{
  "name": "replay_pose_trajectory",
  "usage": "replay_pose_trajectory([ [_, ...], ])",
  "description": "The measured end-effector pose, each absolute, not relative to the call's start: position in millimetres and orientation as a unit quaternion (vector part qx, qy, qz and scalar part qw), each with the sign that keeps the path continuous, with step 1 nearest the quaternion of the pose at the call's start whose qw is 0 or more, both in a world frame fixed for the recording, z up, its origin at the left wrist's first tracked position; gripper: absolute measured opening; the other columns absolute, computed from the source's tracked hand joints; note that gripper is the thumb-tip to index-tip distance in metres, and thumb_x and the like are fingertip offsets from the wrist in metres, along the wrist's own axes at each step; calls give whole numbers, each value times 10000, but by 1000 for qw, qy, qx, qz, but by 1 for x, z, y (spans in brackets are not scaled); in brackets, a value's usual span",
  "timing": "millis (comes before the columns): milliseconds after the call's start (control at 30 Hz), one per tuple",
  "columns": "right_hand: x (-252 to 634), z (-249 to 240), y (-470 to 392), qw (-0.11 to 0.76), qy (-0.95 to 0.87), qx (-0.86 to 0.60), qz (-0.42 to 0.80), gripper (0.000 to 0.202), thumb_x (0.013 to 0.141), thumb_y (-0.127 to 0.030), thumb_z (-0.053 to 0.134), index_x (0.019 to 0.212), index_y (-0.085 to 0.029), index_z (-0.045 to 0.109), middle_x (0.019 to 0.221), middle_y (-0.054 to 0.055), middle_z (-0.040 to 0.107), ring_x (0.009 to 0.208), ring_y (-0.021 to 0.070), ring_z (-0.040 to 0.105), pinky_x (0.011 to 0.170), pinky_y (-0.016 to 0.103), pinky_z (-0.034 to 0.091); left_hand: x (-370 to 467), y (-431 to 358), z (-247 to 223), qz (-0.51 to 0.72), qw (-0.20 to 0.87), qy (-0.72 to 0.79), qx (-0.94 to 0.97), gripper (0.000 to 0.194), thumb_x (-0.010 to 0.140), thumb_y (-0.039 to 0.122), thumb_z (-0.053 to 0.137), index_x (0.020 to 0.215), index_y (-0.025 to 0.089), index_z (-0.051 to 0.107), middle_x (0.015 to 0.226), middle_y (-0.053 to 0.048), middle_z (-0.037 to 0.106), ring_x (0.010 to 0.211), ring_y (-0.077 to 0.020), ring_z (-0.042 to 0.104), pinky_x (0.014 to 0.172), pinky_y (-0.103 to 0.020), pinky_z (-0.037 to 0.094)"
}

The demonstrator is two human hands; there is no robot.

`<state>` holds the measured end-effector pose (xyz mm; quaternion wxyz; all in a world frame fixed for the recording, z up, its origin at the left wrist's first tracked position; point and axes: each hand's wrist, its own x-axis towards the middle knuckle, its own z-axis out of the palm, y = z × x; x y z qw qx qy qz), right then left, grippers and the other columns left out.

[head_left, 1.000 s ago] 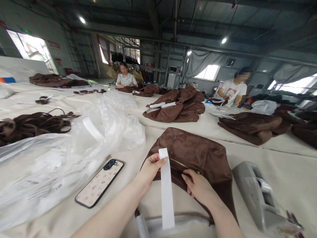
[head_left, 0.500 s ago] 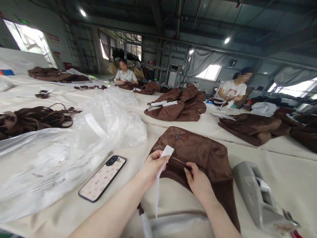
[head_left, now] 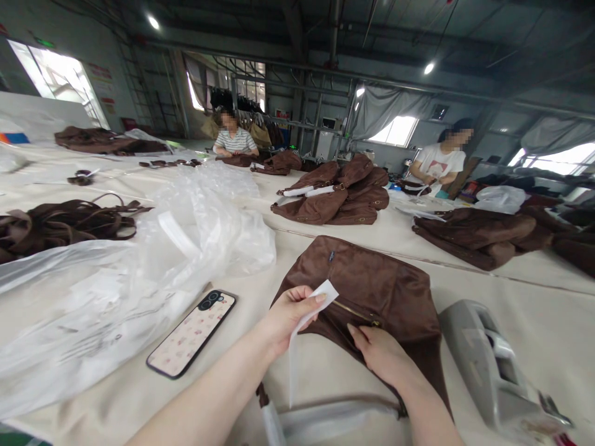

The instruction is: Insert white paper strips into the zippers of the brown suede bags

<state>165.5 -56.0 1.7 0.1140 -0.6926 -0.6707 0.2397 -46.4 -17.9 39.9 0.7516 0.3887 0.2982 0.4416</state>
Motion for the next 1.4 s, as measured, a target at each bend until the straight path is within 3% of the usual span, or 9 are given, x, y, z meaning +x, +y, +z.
replay_pose_trajectory([
  [100, 167, 4, -60, 158, -597, -699, 360, 486, 871, -560, 386, 553, -204, 483, 455, 7, 537, 376, 143, 506, 398, 247, 351, -46, -23, 42, 415, 734, 301, 445, 395, 671, 418, 746, 579, 146, 476, 489, 13, 551, 356, -14, 333, 368, -163, 170],
  [233, 171, 8, -63, 355, -542, -610, 457, 357, 722, -495, 666, 632, -187, 508, 511, -32, 549, 368, 73, 416, 374, 192, 293, -44, -30, 46, 389, 710, 307, 500, 387, 748, 456, 672, 602, 125, 535, 537, -18, 589, 369, -23, 372, 373, -161, 228],
  [333, 178, 14, -64, 479, -474, -523, 522, 314, 683, -421, 734, 812, -179, 580, 633, -25, 589, 385, 31, 318, 367, 174, 194, -45, -32, 48, 354, 744, 286, 490, 395, 808, 460, 603, 628, 111, 555, 530, -12, 571, 314, -7, 312, 319, -164, 144],
  [433, 182, 20, -64, 524, -410, -485, 568, 355, 668, -377, 756, 921, -171, 616, 649, -24, 569, 400, 15, 254, 380, 180, 125, -50, -30, 51, 224, 875, 208, 374, 370, 841, 448, 548, 667, 122, 534, 502, 30, 489, 263, 1, 213, 269, -173, 45],
  [533, 182, 22, -66, 466, -436, -504, 582, 374, 702, -439, 706, 939, -161, 629, 633, -18, 569, 383, 23, 276, 377, 189, 136, -55, -28, 53, 110, 946, 136, 271, 326, 846, 414, 537, 682, 134, 501, 506, 47, 430, 262, 4, 195, 249, -161, 30],
  [767, 171, 5, -68, 181, -637, -643, 385, 218, 791, -381, 584, 929, -216, 623, 471, -45, 550, 376, 103, 446, 383, 203, 298, -45, -24, 40, 171, 909, 235, 298, 239, 799, 344, 563, 706, 128, 526, 549, 28, 481, 281, 2, 254, 277, -163, 49],
  [1033, 159, -4, -71, 201, -618, -590, 480, 139, 733, -297, 626, 783, -195, 544, 577, -56, 559, 392, 96, 527, 371, 185, 373, -39, -30, 40, 286, 824, 300, 385, 313, 663, 364, 747, 701, 134, 538, 555, 44, 502, 329, 14, 275, 335, -179, 89],
  [1267, 127, -2, -77, 127, -588, -543, 585, 146, 777, -314, 575, 816, -180, 614, 645, -18, 651, 339, 59, 483, 304, 145, 271, -38, -27, 37, 338, 800, 317, 381, 344, 644, 390, 767, 689, 138, 536, 536, 57, 478, 353, 8, 264, 365, -184, 85],
  [1400, 130, 0, -73, 243, -600, -553, 524, 206, 774, -349, 604, 685, -164, 623, 496, -40, 571, 338, 63, 454, 340, 158, 303, -39, -27, 38, 348, 789, 329, 385, 346, 632, 398, 774, 679, 140, 548, 532, 57, 475, 363, 1, 265, 370, -185, 93],
])
